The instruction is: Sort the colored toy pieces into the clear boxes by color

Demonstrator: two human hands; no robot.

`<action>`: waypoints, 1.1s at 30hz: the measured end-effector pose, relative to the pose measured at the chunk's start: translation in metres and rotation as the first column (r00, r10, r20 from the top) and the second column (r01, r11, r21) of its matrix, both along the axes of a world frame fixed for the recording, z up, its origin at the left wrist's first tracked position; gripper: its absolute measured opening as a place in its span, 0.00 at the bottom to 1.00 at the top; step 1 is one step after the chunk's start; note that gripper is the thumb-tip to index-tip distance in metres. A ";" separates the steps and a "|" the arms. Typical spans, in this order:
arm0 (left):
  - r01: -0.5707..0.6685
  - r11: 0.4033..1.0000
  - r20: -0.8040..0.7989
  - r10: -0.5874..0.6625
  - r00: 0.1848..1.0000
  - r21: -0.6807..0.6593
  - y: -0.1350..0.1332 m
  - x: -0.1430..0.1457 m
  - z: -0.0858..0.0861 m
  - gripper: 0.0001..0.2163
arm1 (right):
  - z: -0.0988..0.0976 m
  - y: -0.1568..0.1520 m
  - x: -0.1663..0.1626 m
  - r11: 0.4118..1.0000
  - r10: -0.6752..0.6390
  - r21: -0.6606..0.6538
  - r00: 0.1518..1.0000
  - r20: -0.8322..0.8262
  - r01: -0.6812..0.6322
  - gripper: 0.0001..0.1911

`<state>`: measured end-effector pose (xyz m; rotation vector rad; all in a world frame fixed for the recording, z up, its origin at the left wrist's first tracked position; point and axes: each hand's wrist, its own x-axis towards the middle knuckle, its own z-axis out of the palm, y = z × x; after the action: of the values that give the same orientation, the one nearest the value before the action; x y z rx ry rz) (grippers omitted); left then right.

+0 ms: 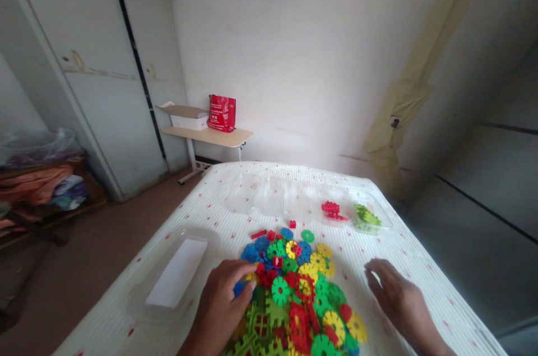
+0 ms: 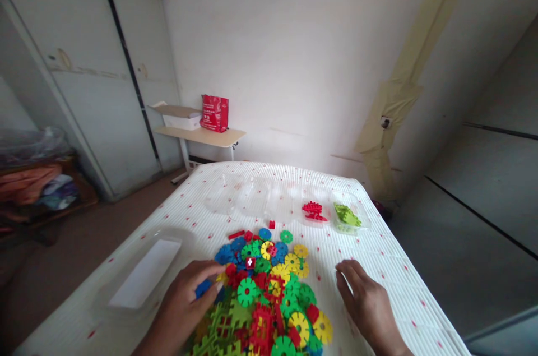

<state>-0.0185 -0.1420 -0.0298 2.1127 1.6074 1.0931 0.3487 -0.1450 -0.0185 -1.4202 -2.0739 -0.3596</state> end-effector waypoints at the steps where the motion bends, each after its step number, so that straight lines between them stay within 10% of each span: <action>1: -0.009 1.000 -0.017 0.008 1.000 -0.013 -0.002 -0.001 0.005 0.07 | -0.006 -0.009 0.006 1.000 0.001 -0.021 1.000 -0.018 -0.001 0.13; 10: 0.284 0.929 -0.020 -0.297 0.955 -0.238 -0.019 0.016 0.024 0.20 | -0.027 -0.030 0.014 0.967 -0.076 -0.250 0.989 -0.130 0.041 0.16; 20: 0.323 0.936 -0.065 -0.334 0.940 -0.137 -0.016 0.024 0.010 0.16 | -0.028 -0.025 0.009 0.964 -0.083 -0.262 0.987 -0.135 0.045 0.13; 28: 0.175 0.977 0.338 -0.125 0.933 -0.123 -0.009 0.014 0.015 0.12 | -0.031 -0.024 0.010 0.962 -0.095 -0.266 0.990 -0.104 0.065 0.13; 33: 0.376 0.898 0.340 -0.288 0.895 -0.231 -0.015 0.004 0.022 0.05 | -0.032 -0.023 0.009 0.959 -0.109 -0.271 0.990 -0.094 0.080 0.13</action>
<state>-0.0141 -0.1569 -0.0077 1.8358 1.1291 0.9376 0.3579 -0.1678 -0.0501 -1.6609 -2.0278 -0.0378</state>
